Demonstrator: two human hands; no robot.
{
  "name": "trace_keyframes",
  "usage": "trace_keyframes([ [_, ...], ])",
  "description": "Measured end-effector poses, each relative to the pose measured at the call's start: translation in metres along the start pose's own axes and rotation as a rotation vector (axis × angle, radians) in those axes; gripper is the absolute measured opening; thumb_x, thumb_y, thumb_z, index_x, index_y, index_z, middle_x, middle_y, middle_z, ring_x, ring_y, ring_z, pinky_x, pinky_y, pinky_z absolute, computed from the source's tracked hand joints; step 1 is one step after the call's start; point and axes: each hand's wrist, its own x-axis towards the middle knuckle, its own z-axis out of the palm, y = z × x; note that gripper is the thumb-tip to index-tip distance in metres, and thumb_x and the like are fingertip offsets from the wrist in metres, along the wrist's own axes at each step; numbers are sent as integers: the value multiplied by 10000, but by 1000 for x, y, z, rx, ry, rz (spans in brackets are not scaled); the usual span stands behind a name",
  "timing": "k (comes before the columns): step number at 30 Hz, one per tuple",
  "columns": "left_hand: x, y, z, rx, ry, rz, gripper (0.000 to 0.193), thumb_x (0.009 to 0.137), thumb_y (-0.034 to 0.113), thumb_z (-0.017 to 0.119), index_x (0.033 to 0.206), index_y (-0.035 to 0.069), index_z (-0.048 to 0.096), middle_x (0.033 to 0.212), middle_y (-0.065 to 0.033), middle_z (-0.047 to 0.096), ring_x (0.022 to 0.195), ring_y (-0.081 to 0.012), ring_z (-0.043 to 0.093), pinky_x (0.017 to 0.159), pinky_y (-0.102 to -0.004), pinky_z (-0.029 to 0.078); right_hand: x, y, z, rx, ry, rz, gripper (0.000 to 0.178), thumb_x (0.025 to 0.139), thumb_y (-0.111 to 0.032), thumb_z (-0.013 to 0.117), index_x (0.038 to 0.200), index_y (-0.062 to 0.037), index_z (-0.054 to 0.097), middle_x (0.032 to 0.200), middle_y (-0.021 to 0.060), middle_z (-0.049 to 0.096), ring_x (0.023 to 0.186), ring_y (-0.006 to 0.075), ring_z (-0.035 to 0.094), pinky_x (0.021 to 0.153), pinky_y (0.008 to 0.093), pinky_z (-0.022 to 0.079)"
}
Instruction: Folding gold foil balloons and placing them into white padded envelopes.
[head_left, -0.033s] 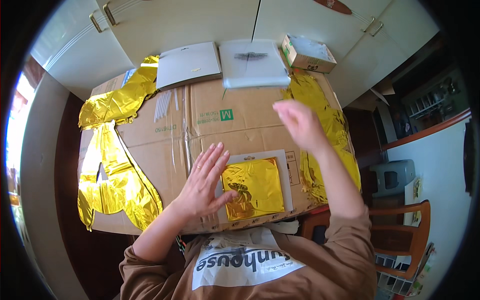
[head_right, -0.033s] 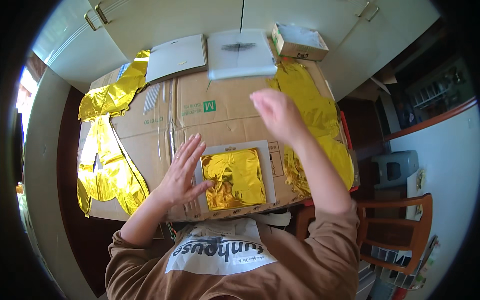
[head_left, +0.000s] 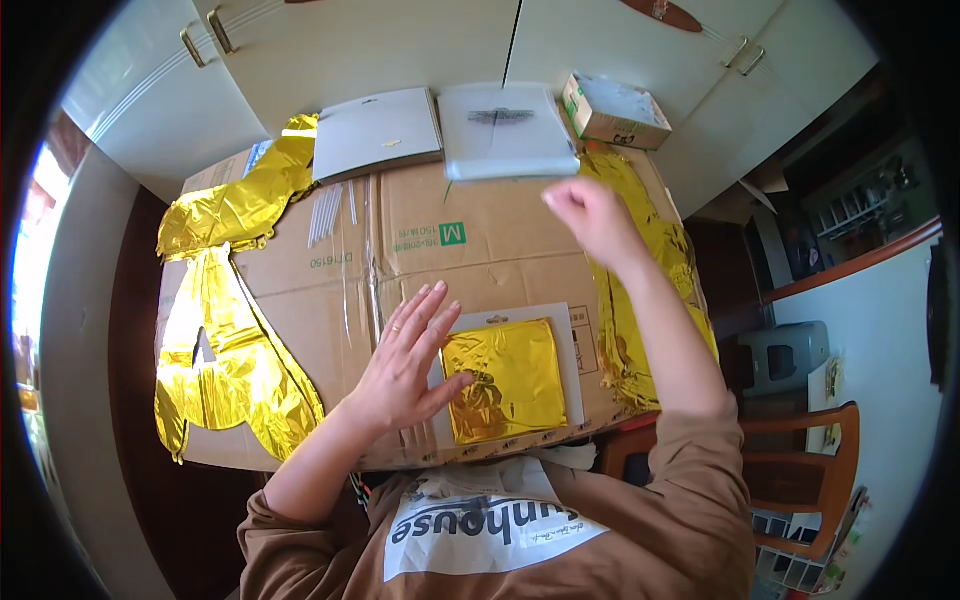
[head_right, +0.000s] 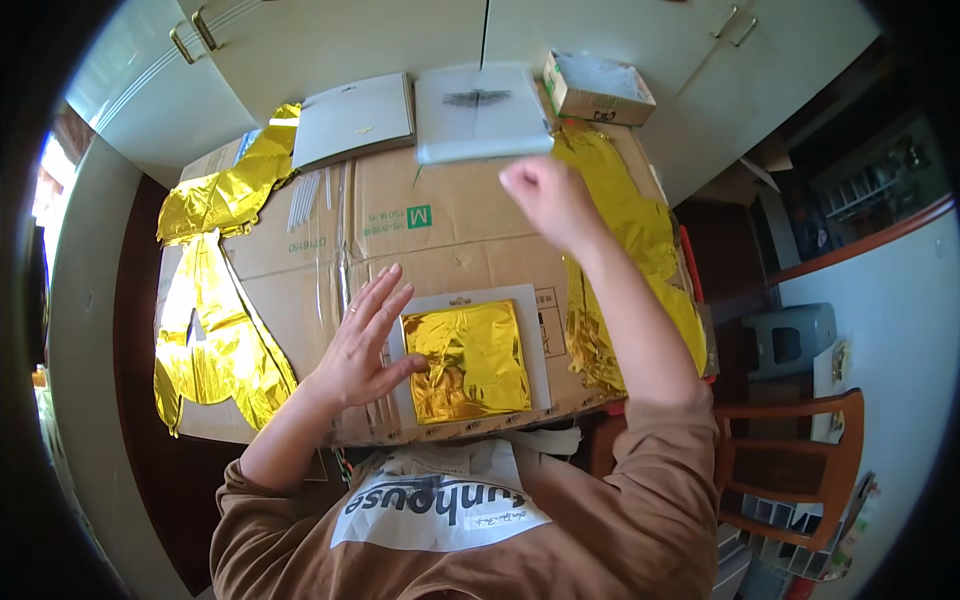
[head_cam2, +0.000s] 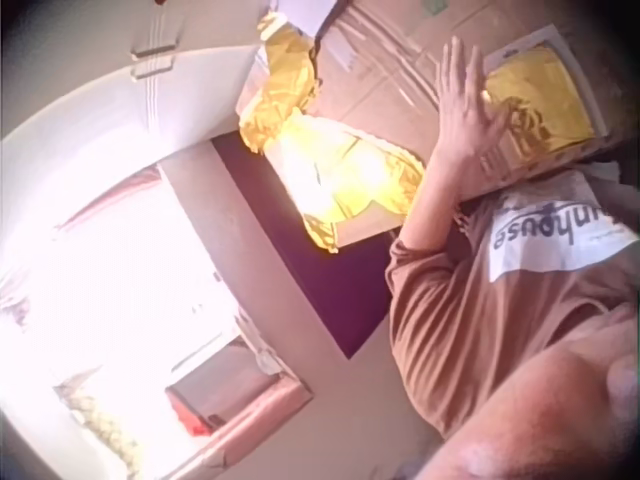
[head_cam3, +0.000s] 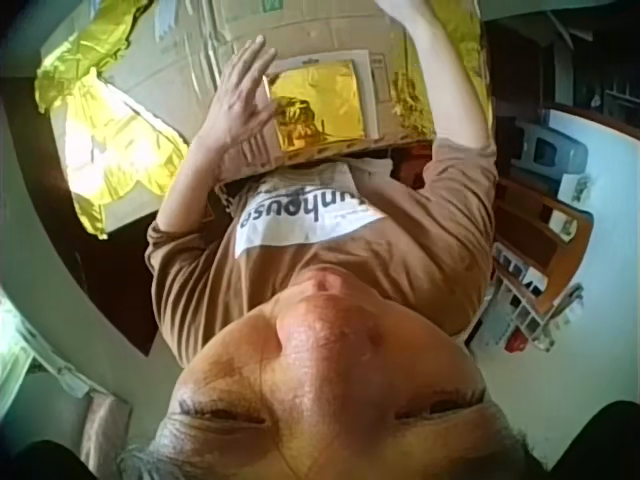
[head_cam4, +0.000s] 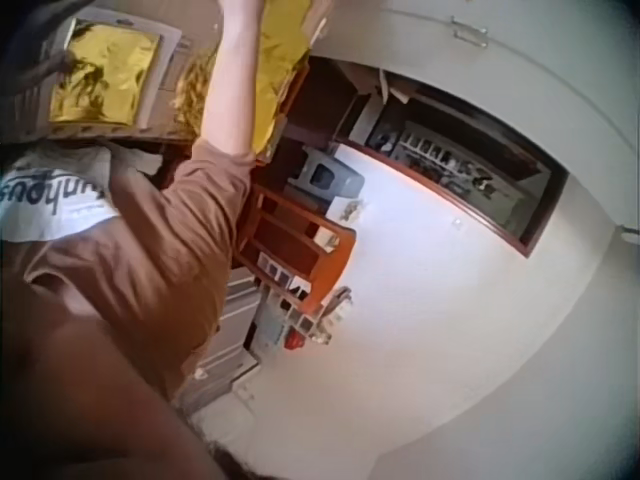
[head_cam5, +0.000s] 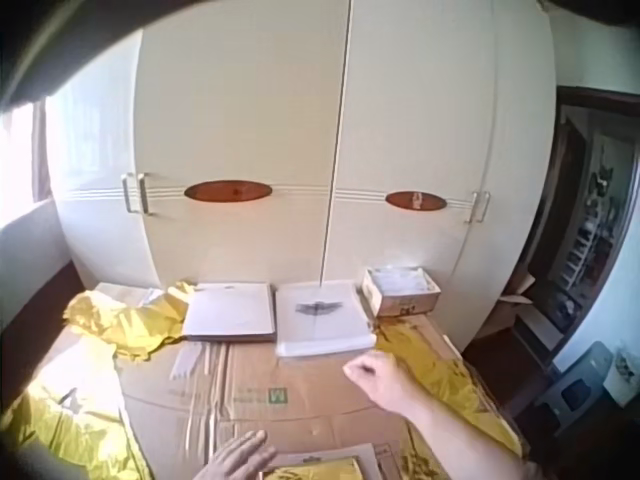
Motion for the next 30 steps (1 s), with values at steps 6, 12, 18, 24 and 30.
trace_keyframes([
  [6, 37, -11, 0, -78, 132, 82, 538, 856, 194, 773, 1342, 50, 594, 1499, -237, 470, 1388, -455, 452, 1132, -525, 400, 182, 66, 45, -318, 87, 304, 620, 754, -533, 849, 1100, -43, 691, 1289, 156, 638, 1115, 288, 651, 947, 407, 530],
  [12, 38, -29, -7, -93, 122, 46, 493, 859, 188, 779, 1304, 50, 618, 1493, -239, 480, 1361, -446, 487, 1095, -506, 445, 206, 99, 56, -343, -78, 361, 376, 814, -468, 793, 1044, -173, 758, 1204, 123, 713, 1127, 313, 676, 941, 433, 542],
  [18, 60, -29, -32, -47, 313, 25, 357, 839, 122, 778, 1176, 45, 688, 1404, -192, 578, 1182, -398, 633, 978, -455, 528, 177, 79, 44, -307, 303, 27, 173, 854, -299, 739, 852, -126, 740, 883, 97, 719, 895, 280, 705, 788, 438, 548],
  [24, 121, 6, -56, 367, 514, 119, 557, 756, 149, 829, 1262, 64, 613, 1317, -136, 594, 1204, -347, 581, 997, -448, 489, 53, -28, 43, -424, 218, -678, 162, 813, -149, 741, 740, -70, 621, 759, 86, 621, 707, 309, 636, 672, 440, 512],
  [30, 124, -36, -2, 545, 186, 132, 332, 821, 104, 682, 1137, 104, 580, 974, -94, 643, 873, -313, 670, 770, -436, 540, 7, -26, 49, -247, -22, -388, 216, 884, -277, 738, 775, -100, 683, 802, 87, 657, 763, 284, 658, 718, 415, 506],
])
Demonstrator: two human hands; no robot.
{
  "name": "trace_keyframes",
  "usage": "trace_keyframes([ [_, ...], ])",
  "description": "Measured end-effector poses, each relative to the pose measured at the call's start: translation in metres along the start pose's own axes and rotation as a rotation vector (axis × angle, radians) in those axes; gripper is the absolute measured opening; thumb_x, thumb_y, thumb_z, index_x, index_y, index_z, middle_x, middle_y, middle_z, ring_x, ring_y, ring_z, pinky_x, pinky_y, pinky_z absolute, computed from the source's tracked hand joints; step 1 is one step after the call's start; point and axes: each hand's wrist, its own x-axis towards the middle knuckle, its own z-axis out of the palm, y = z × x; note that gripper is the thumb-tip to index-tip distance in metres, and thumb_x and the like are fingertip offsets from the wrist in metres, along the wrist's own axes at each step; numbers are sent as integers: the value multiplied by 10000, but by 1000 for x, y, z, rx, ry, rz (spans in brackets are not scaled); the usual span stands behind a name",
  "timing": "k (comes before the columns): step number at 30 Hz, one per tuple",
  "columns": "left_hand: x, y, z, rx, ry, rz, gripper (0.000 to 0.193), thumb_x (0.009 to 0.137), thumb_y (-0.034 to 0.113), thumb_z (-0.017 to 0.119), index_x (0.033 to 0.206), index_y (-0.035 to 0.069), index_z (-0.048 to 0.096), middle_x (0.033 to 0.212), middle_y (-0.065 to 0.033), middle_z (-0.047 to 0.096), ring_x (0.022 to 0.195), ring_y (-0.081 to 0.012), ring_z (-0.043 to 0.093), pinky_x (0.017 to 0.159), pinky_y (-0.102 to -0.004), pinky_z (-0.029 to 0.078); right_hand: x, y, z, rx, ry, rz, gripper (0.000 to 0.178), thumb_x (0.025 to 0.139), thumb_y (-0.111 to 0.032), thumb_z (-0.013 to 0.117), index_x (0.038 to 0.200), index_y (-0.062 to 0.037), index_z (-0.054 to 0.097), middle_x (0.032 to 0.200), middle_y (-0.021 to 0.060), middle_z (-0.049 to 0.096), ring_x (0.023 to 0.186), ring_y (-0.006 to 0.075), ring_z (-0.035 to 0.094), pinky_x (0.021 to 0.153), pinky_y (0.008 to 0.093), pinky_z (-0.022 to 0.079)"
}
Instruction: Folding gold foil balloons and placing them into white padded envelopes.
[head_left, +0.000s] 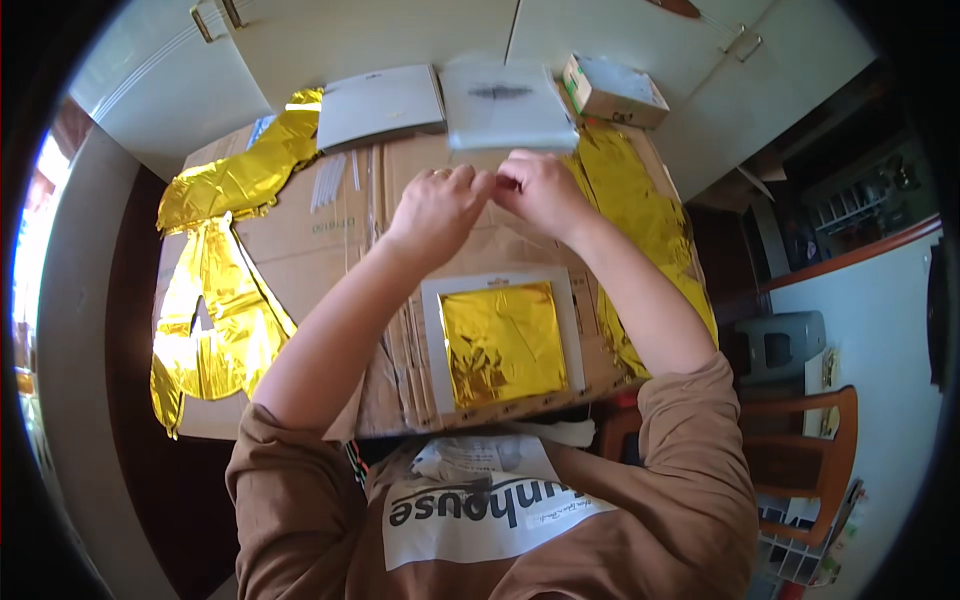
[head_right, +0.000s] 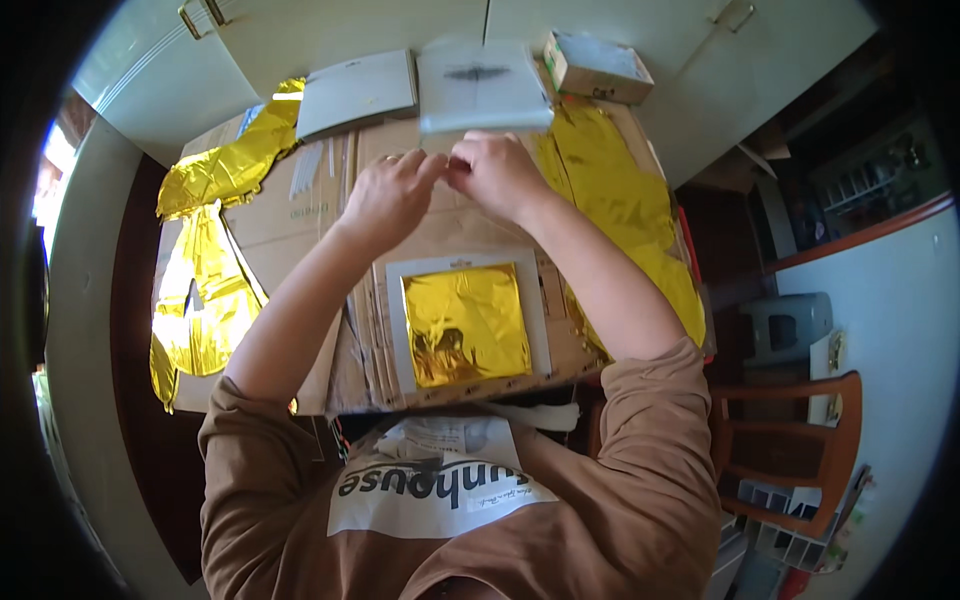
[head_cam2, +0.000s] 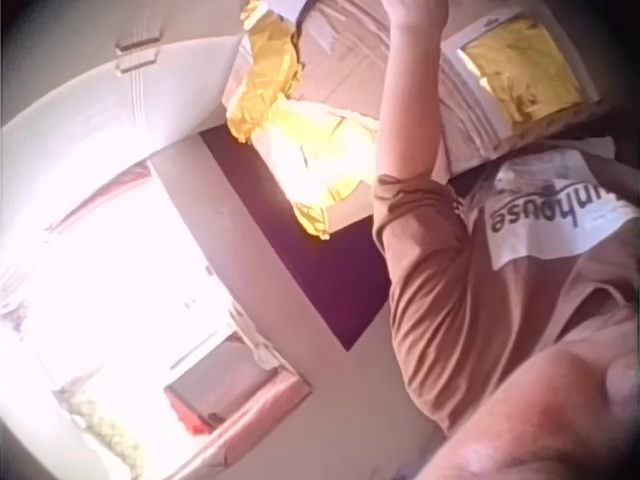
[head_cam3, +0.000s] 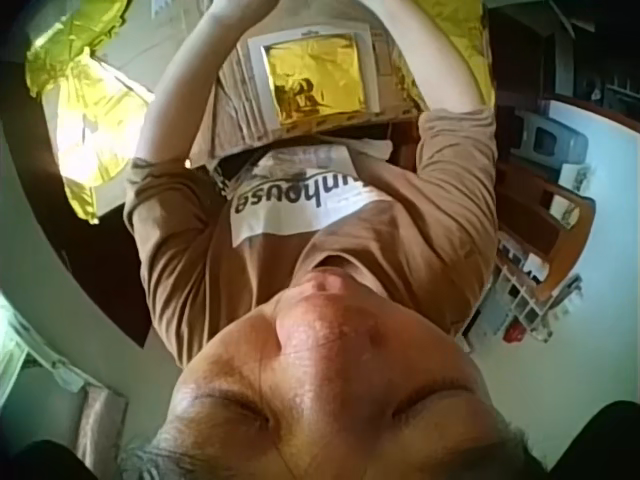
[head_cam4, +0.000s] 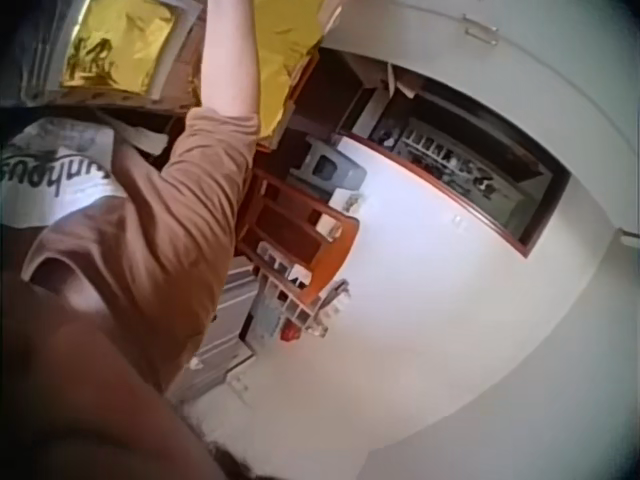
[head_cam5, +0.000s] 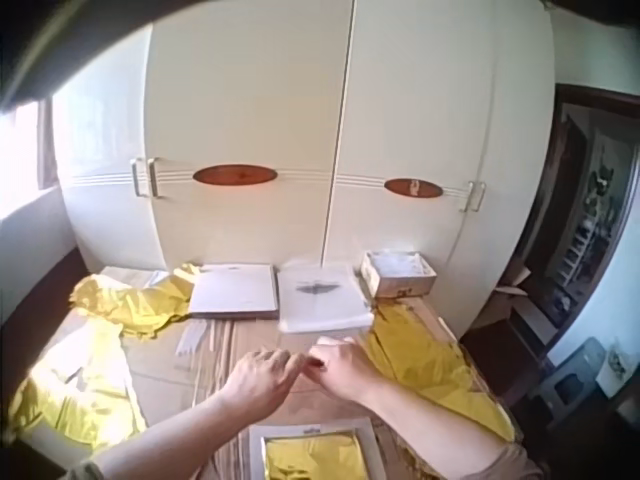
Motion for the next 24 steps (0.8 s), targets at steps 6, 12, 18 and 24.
trace_keyframes([
  [6, -24, -16, 30, -51, 49, -31, 100, 874, 69, 587, 962, 81, 539, 831, -121, 667, 723, -357, 691, 621, -477, 556, -103, -71, -44, -18, 144, 61, 217, 928, -259, 720, 897, -44, 720, 883, 104, 705, 818, 292, 686, 755, 394, 519],
  [12, -26, -20, 32, -170, 106, -58, 81, 899, 136, 653, 954, 93, 611, 883, -128, 691, 755, -392, 682, 658, -490, 558, -268, -113, -28, -65, -18, 323, 801, 836, -316, 809, 1477, -5, 442, 1381, 209, 596, 1281, 404, 558, 1128, 568, 357],
  [18, -33, -15, 27, -184, 97, -77, 85, 898, 132, 650, 958, 92, 606, 889, -126, 690, 753, -389, 677, 660, -484, 556, -314, -112, -5, -246, -4, 215, 949, 749, -296, 877, 1501, 12, 388, 1413, 157, 600, 1404, 365, 469, 1208, 581, 254],
  [24, -47, -3, 21, -99, 33, -84, 73, 923, 159, 608, 950, 91, 601, 904, -115, 682, 795, -372, 691, 681, -480, 569, -352, -133, -1, 106, 375, 362, 794, 817, -194, 814, 1466, 17, 408, 1364, 173, 588, 1329, 314, 515, 1166, 508, 341],
])
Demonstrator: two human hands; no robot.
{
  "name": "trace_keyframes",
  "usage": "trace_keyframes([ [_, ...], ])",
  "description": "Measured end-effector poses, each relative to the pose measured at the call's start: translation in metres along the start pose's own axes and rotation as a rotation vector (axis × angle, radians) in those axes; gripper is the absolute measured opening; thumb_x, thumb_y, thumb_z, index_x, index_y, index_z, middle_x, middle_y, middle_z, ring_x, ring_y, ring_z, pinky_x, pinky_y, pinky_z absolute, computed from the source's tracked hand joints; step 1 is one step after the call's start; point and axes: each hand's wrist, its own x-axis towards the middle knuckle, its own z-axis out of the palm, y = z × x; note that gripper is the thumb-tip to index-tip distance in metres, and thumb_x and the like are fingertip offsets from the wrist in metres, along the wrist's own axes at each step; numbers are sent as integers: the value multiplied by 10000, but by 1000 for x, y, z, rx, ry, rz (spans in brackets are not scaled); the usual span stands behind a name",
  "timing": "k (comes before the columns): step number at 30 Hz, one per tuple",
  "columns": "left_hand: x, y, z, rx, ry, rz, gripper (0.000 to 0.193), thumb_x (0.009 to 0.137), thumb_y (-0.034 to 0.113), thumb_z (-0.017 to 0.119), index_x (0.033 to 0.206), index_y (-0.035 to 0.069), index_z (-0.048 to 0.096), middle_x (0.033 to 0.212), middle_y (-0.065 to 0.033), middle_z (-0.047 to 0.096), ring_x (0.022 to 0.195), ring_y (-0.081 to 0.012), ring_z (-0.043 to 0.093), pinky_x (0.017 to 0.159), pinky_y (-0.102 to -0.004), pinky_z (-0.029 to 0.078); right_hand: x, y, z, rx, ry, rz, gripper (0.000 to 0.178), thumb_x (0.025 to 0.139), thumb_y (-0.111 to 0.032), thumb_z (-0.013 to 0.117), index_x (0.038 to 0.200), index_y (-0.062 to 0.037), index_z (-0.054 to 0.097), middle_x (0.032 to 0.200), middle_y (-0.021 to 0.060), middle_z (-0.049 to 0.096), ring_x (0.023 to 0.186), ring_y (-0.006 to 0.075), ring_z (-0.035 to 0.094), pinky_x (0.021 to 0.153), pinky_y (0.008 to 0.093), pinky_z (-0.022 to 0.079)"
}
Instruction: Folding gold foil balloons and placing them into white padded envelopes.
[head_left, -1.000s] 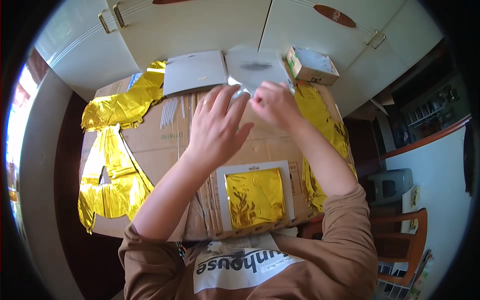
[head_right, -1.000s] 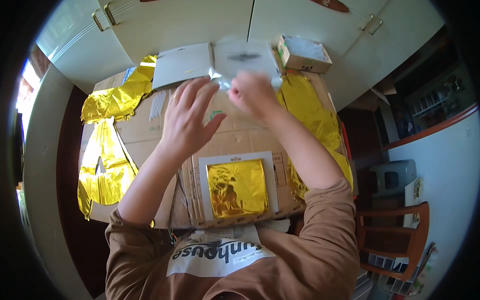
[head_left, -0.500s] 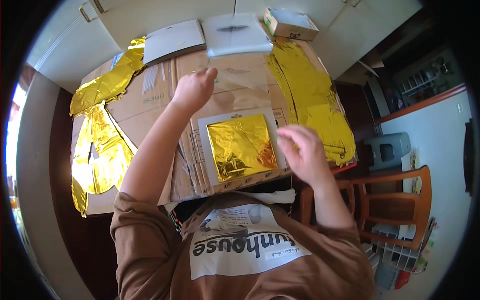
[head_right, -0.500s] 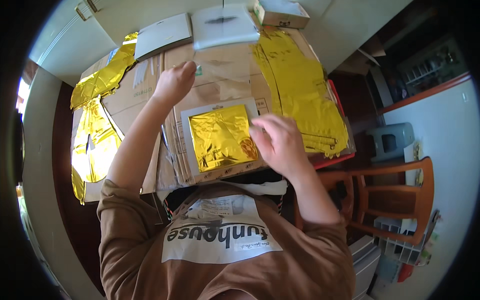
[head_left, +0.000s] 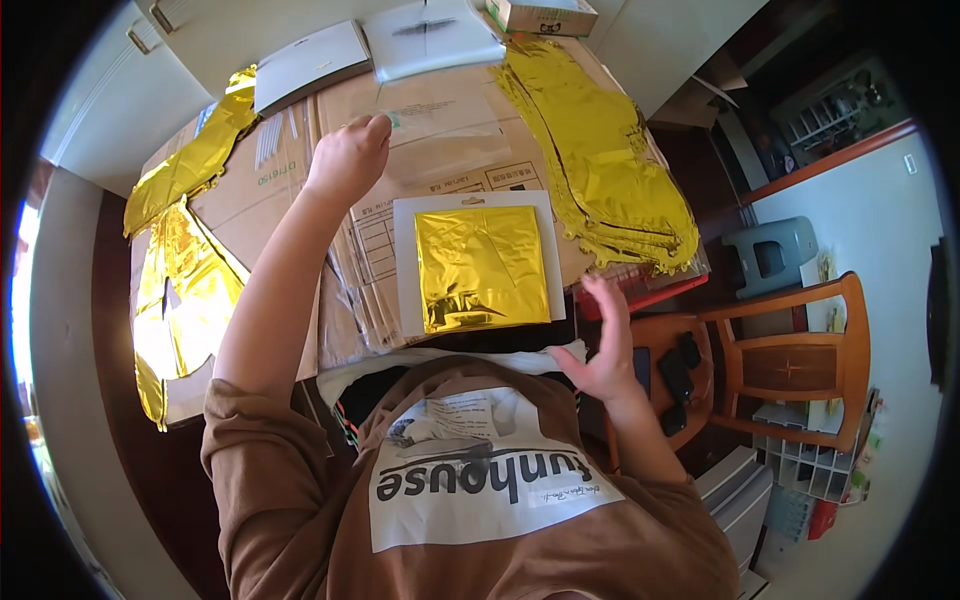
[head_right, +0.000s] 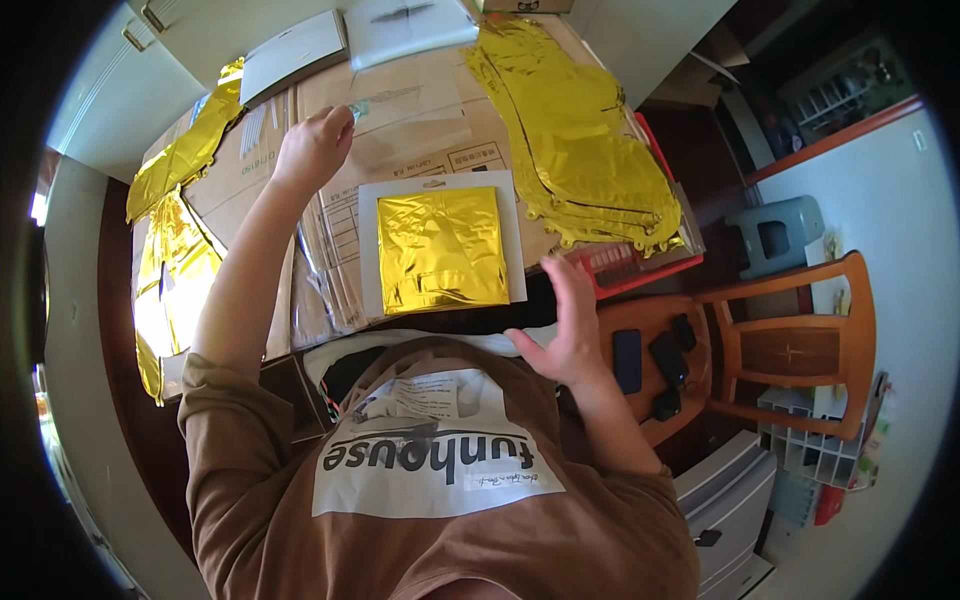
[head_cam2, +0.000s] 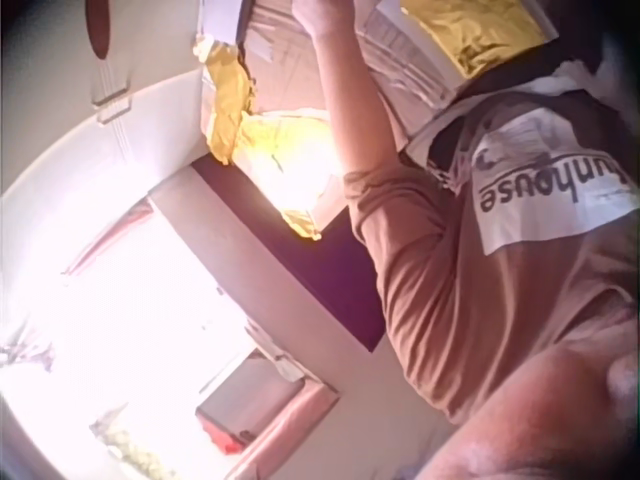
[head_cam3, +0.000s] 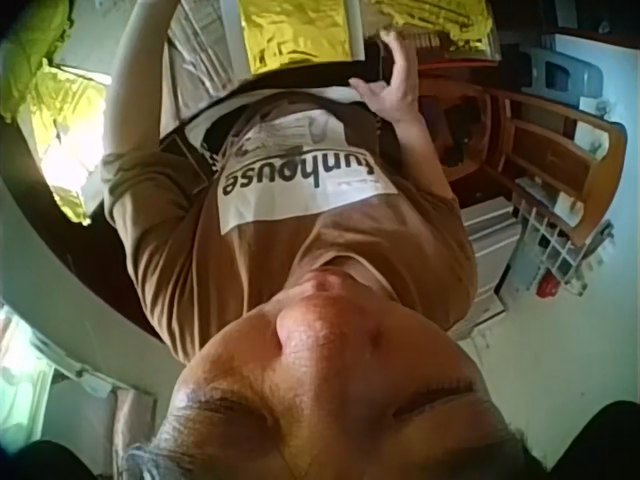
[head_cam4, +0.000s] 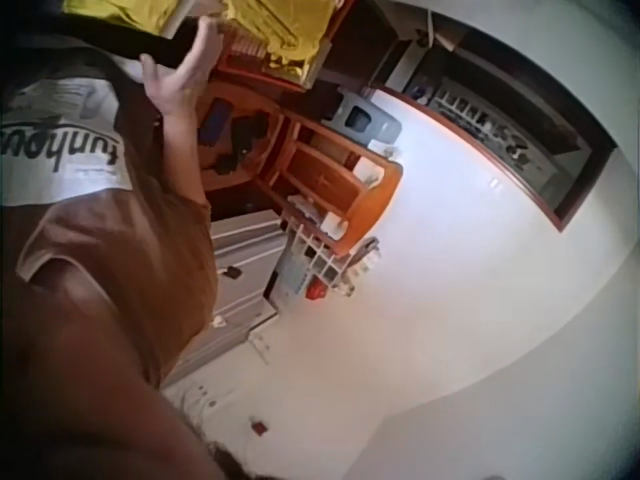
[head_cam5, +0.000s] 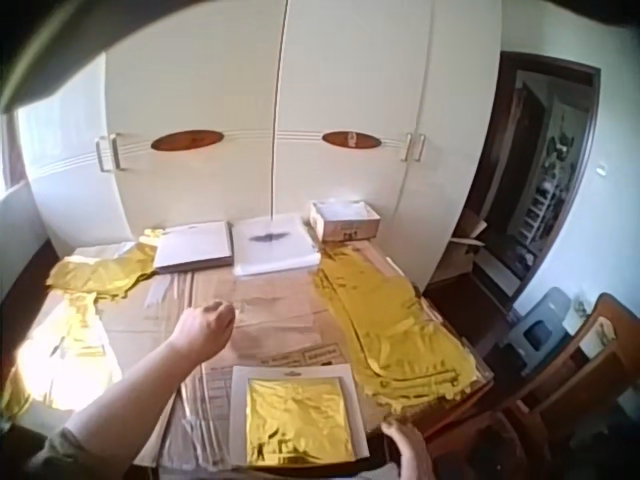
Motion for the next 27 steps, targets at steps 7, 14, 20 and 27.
trace_keyframes([
  [7, -3, 0, -1, 37, -93, 59, 91, 905, 153, 654, 953, 85, 617, 882, -116, 663, 775, -369, 677, 683, -475, 557, -22, -17, 69, 1470, -25, 924, 404, 1010, -213, 607, 1321, 32, 525, 1205, 203, 666, 1085, 310, 685, 950, 435, 540],
  [14, -16, 7, -8, 45, -187, 69, 102, 901, 160, 657, 964, 84, 630, 884, -121, 661, 800, -366, 681, 705, -476, 560, 3, -32, 78, 1327, 100, 1102, 302, 989, -216, 659, 1208, -8, 637, 1056, 144, 736, 915, 253, 737, 861, 402, 593],
  [20, -36, 29, -22, 0, -237, 75, 103, 910, 168, 657, 929, 74, 618, 878, -113, 649, 797, -353, 680, 695, -466, 559, -29, -30, 42, 1224, 77, 1063, 275, 973, -138, 684, 1211, -11, 633, 1071, 97, 718, 825, 181, 715, 767, 353, 619],
  [27, -55, 64, -45, -12, -339, 120, 67, 884, 97, 609, 939, 58, 604, 856, -121, 660, 787, -344, 711, 673, -450, 579, -41, -27, -22, 1091, -89, 935, 228, 944, -82, 689, 1151, 14, 669, 1029, 99, 726, 823, 167, 724, 647, 298, 627],
])
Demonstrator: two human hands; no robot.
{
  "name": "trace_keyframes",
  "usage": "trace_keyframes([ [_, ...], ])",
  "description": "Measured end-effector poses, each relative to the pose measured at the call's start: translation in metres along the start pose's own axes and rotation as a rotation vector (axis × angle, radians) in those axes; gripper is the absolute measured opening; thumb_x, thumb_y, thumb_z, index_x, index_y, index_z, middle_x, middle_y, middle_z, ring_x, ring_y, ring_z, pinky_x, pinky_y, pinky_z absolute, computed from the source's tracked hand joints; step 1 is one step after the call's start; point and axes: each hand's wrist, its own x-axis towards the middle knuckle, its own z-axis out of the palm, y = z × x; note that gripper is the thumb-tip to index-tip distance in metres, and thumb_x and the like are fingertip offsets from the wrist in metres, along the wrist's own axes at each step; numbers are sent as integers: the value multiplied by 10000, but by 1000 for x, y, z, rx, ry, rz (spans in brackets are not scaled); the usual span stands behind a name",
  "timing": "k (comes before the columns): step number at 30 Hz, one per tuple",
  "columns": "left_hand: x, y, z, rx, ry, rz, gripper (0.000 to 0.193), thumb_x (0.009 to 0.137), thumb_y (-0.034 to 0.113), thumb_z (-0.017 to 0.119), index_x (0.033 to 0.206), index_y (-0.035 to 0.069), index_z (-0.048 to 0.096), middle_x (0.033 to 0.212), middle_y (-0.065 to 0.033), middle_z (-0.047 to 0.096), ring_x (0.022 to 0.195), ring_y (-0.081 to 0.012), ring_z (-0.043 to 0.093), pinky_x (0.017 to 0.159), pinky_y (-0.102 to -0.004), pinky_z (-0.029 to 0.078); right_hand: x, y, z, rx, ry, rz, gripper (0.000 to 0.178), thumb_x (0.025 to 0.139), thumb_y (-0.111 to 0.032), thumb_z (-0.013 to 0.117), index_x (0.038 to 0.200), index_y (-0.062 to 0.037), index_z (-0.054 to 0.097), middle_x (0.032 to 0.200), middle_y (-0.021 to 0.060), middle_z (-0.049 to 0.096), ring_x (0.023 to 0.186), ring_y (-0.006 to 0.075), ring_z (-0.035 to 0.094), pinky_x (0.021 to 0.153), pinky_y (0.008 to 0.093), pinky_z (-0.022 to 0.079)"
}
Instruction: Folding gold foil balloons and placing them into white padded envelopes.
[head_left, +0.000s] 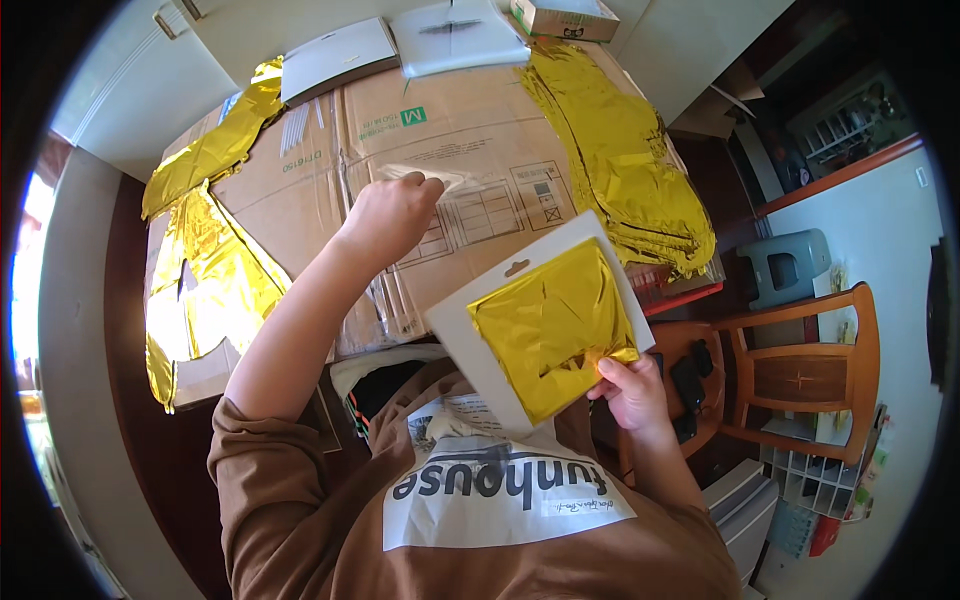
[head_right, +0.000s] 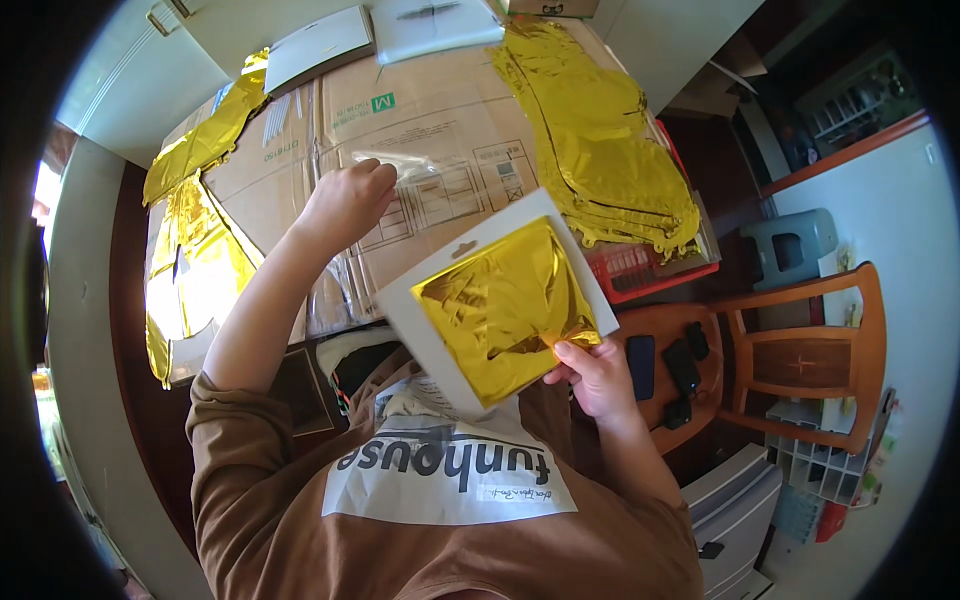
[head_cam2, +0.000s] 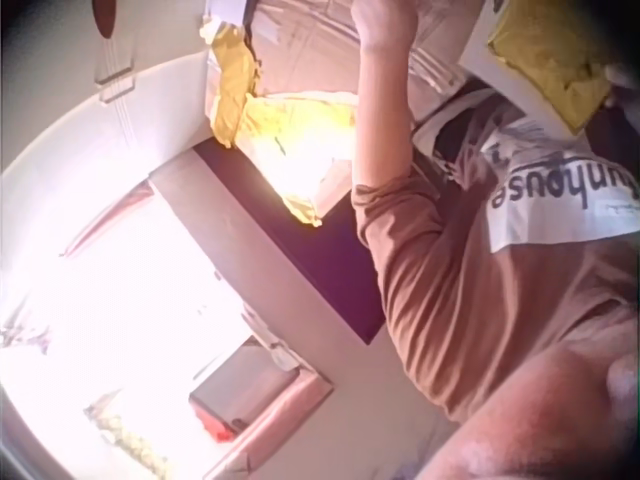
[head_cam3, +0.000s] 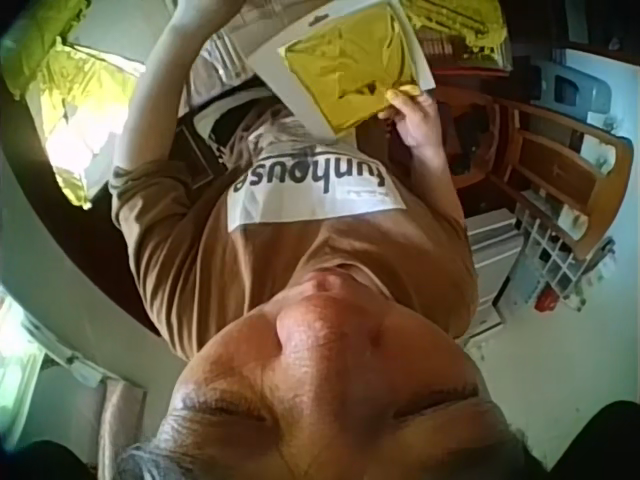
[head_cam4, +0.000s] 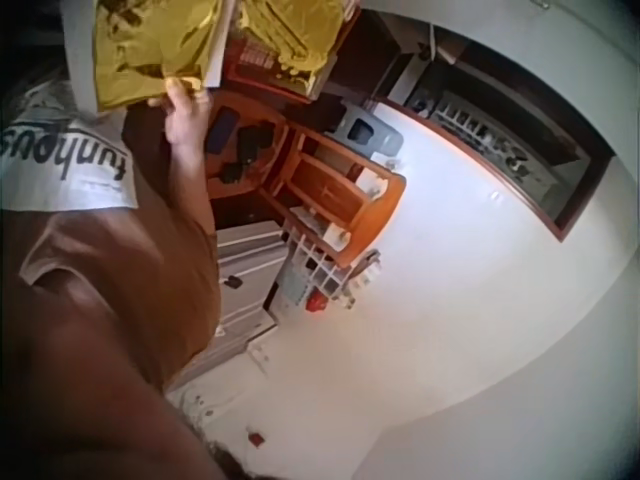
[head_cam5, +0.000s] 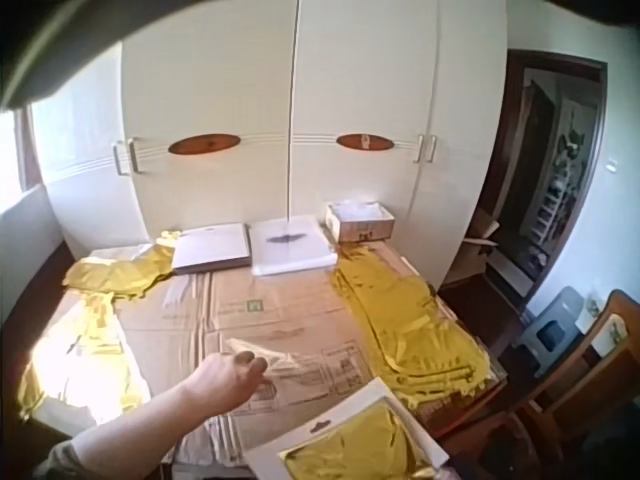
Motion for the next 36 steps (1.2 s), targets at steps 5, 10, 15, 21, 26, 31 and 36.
trace_keyframes([
  [5, -14, 22, 1, -19, -3, 55, 83, 881, 97, 612, 947, 49, 596, 840, -124, 647, 775, -350, 703, 671, -456, 574, 43, -4, 12, 11, -206, 230, 269, 922, -88, 704, 1171, 8, 670, 1028, 97, 731, 764, 156, 718, 626, 282, 622],
  [10, -36, 31, -13, -113, -46, 71, 67, 876, 82, 623, 920, 37, 600, 848, -141, 653, 801, -365, 692, 703, -463, 568, 55, 0, 15, 116, -76, 163, 268, 919, -81, 710, 1170, 2, 667, 1035, 90, 721, 717, 151, 711, 633, 273, 622],
  [15, -44, 21, -14, -271, -107, 59, 69, 888, 62, 623, 944, 24, 637, 886, -161, 683, 842, -382, 686, 750, -459, 563, 32, 13, 34, 25, 76, 11, 248, 931, -78, 700, 1164, -7, 655, 1002, 70, 717, 733, 141, 713, 639, 267, 619],
  [21, -37, 37, -27, -56, -155, 36, 52, 886, 45, 584, 908, 8, 612, 874, -178, 680, 845, -396, 689, 746, -465, 567, 22, 28, 41, 118, 148, -59, 215, 950, -66, 689, 1157, -18, 657, 1019, 76, 726, 734, 143, 711, 646, 281, 616],
  [26, -29, 45, -40, 142, -285, -51, 61, 878, 40, 574, 909, 23, 624, 864, -180, 683, 853, -381, 708, 738, -475, 578, 19, 39, 49, 113, 160, -84, 209, 958, -52, 681, 1149, 20, 636, 1009, 92, 695, 743, 159, 696, 650, 311, 625],
  [31, -26, 56, -45, 244, -326, -18, 99, 835, 69, 673, 925, 76, 715, 894, -119, 736, 898, -310, 751, 740, -398, 609, 18, 48, 57, 187, 187, -108, 177, 966, -48, 674, 1126, 23, 645, 999, 106, 704, 706, 175, 705, 656, 313, 623],
  [36, -14, 40, -35, 154, -351, -8, 91, 862, 44, 598, 925, 7, 652, 888, -199, 697, 877, -390, 712, 767, -489, 575, 16, 47, 65, 263, 174, -120, 165, 975, -43, 662, 1125, 24, 644, 1009, 122, 715, 714, 190, 716, 665, 311, 622],
])
